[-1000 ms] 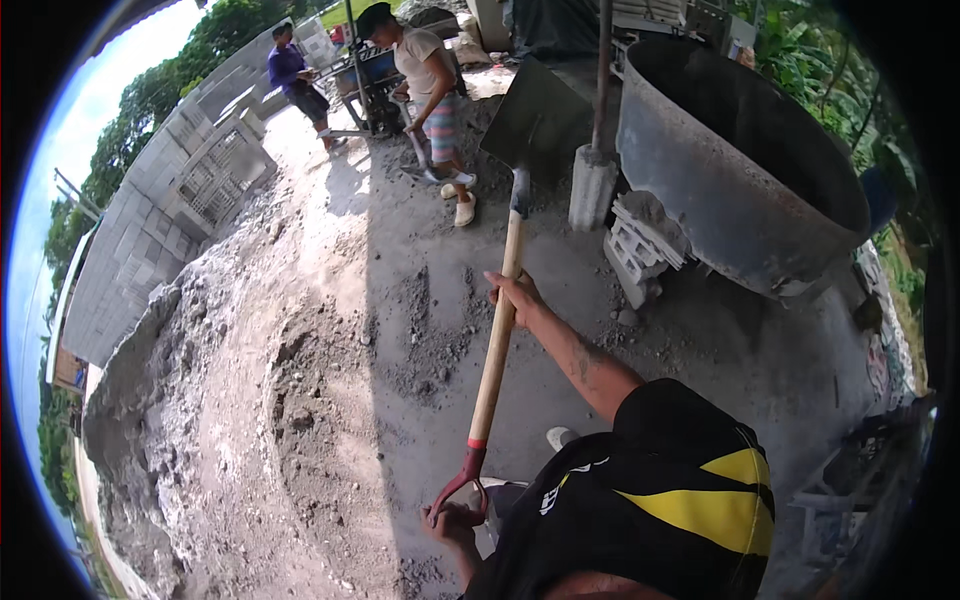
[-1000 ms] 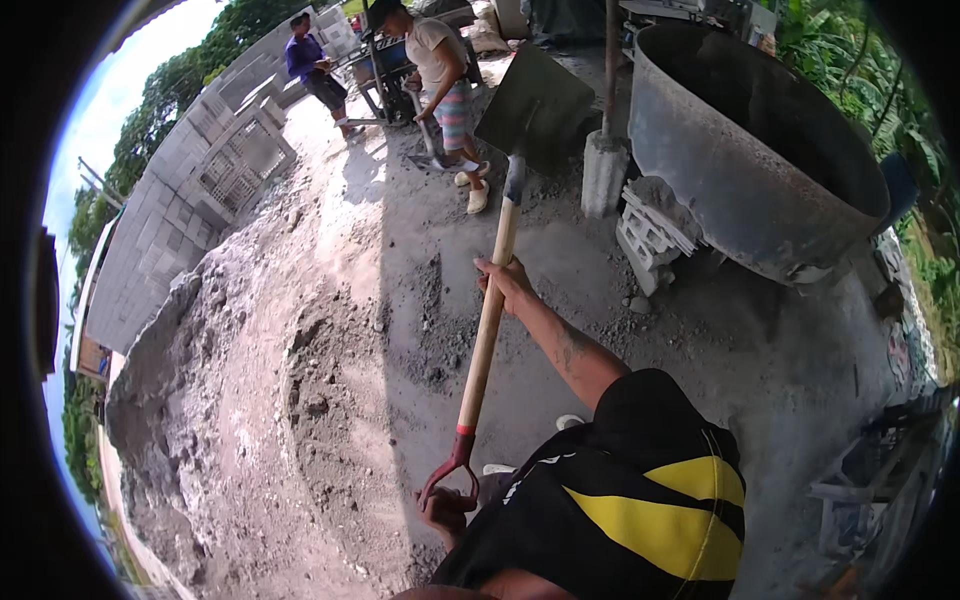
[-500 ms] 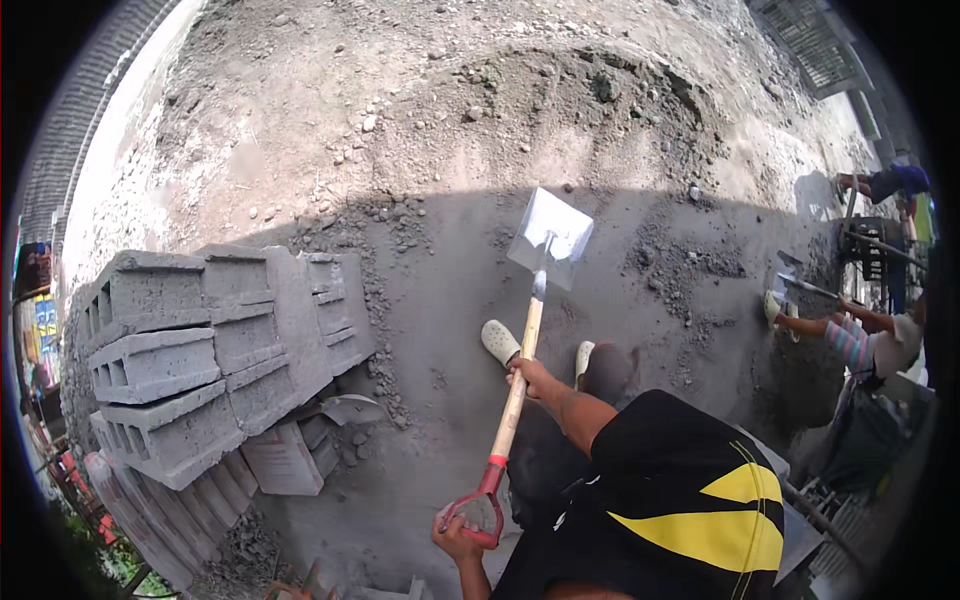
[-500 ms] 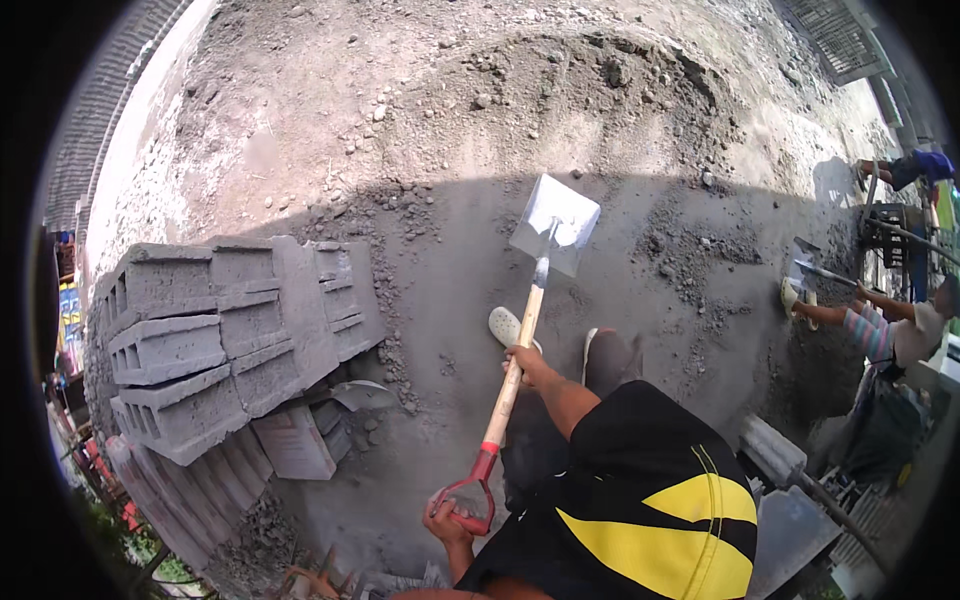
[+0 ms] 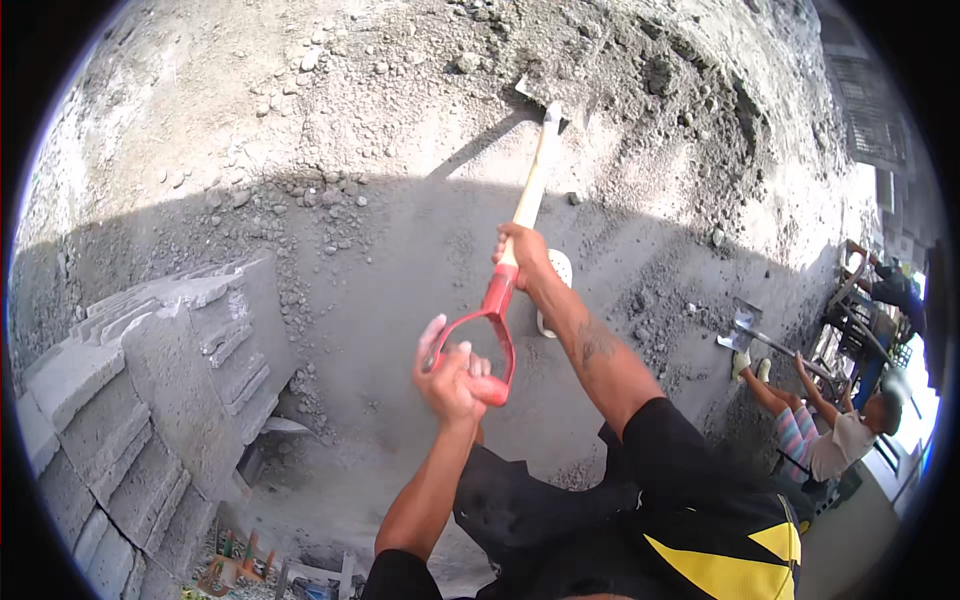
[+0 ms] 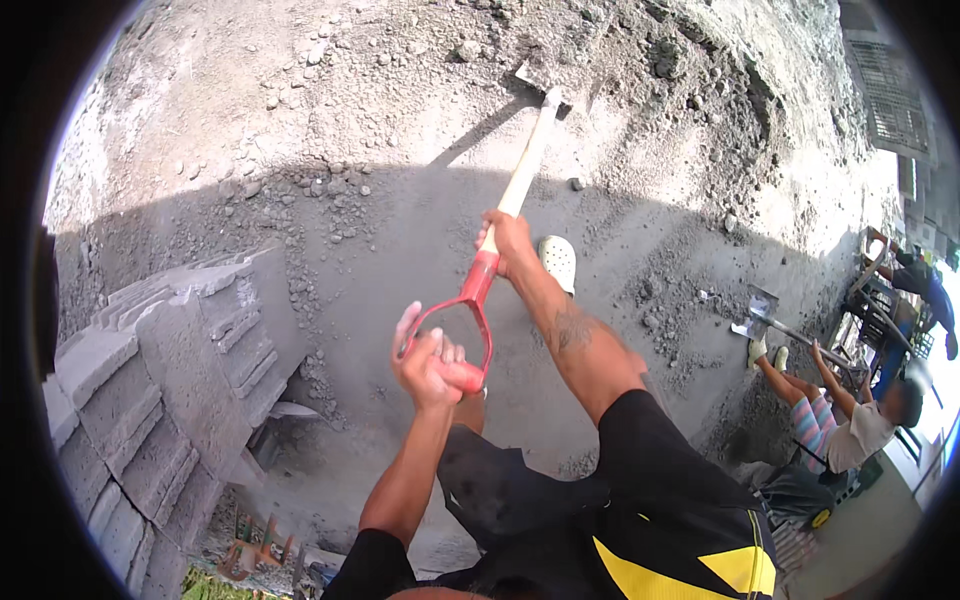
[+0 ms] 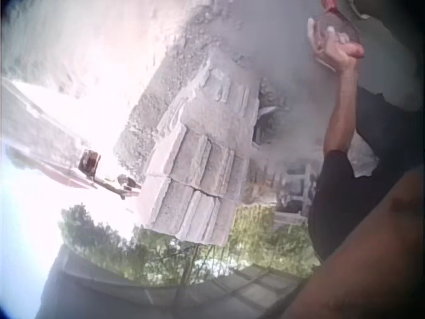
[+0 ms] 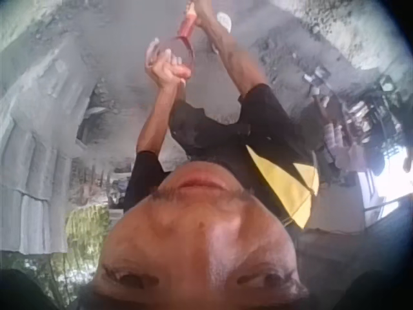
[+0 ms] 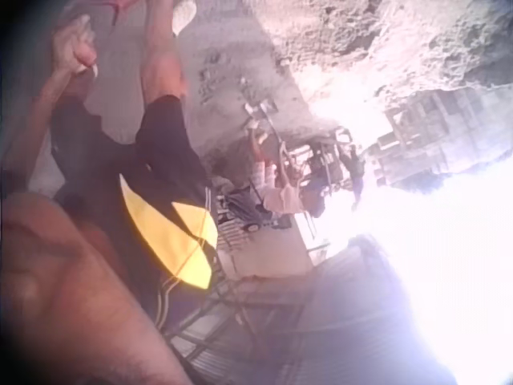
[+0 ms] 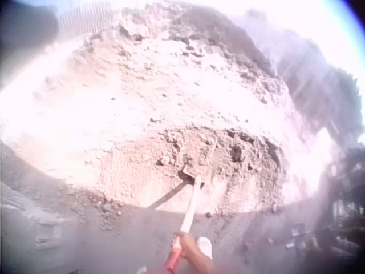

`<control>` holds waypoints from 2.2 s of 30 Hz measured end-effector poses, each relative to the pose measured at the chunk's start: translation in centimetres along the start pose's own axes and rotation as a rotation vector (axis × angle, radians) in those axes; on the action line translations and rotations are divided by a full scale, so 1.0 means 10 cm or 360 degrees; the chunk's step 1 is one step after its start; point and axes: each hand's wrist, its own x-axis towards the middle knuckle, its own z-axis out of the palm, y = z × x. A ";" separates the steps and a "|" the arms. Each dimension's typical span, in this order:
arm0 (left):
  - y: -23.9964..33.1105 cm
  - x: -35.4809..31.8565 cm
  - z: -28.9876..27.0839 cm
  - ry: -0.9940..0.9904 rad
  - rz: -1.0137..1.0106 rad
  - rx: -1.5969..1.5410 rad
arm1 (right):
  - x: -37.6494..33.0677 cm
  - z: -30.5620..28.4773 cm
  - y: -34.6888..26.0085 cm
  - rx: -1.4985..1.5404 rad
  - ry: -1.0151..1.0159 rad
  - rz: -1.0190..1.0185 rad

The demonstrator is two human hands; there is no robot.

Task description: The person uses a shovel to scoop sand and gravel from a pile and loads it into a rotating cement mixer. The person repeatedly scoops material and deposits it into the mixer drum while another person works nearby.

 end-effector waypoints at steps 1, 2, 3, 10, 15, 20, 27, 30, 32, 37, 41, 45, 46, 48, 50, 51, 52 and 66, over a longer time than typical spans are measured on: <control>-0.16 0.40 0.51 -0.0093 -0.0008 -0.0068 | 0.41 0.06 -0.61 -0.0006 0.0076 -0.0025; -0.32 0.71 0.69 -0.0092 0.0020 -0.0062 | 0.65 0.13 -0.85 -0.0072 0.0080 -0.0171; -0.55 1.01 0.86 -0.0089 -0.0072 -0.0194 | 0.88 0.04 -1.05 -0.0199 0.0105 -0.0281; -2.08 1.43 0.06 -0.0238 -0.0520 -0.0320 | 0.74 -1.06 -0.63 -0.1232 0.0245 -0.0351; -1.77 1.02 -0.10 -0.0272 -0.0464 -0.0249 | -0.10 -1.78 -0.21 -0.1228 0.0450 -0.0164; -1.42 0.55 -0.56 0.0041 -0.0311 -0.0140 | -0.13 -1.57 -0.16 -0.1259 0.0387 -0.0169; -0.64 -0.84 -1.10 0.0646 -0.0034 0.0046 | 0.85 -1.03 0.10 -0.0958 0.0298 -0.0129; -0.60 -1.18 -1.32 0.1148 0.0258 0.0447 | 0.62 -0.77 0.54 -0.0485 0.0274 0.0154; -0.70 -1.44 -1.59 0.1245 0.0282 0.0805 | 0.42 -0.99 0.78 -0.0469 0.0279 0.0226; -0.23 -1.80 -2.32 0.1254 0.0447 0.0995 | -0.36 -0.82 1.34 -0.0269 0.0303 0.0363; 0.23 -2.32 -2.72 0.1152 0.0523 0.1089 | -1.21 -0.71 1.61 -0.0246 0.0355 0.0409; 0.92 -2.76 -2.94 0.0914 0.0662 0.1239 | -1.90 -0.69 1.81 0.0088 0.0344 0.0447; 1.18 -2.81 -2.91 0.0796 0.0757 0.1333 | -1.97 -0.73 1.88 0.0167 0.0375 0.0359; 1.63 -2.82 -2.81 0.0566 0.0927 0.1541 | -2.09 -0.81 1.98 0.0471 0.0283 0.0370; 2.01 -2.96 -2.66 0.0424 0.1139 0.1669 | -2.47 -0.62 2.05 0.0703 0.0228 0.0322; 2.18 -2.98 -2.53 0.0297 0.1267 0.1657 | -2.70 -0.55 2.00 0.0867 0.0196 0.0313; 2.44 -2.95 -2.57 -0.0069 0.1612 0.2222 | -2.86 -0.51 2.00 0.1000 0.0121 0.0282; 0.21 -3.86 -0.51 -0.1807 0.0576 0.1770 | -6.86 -4.16 1.32 0.2092 0.1016 -0.1081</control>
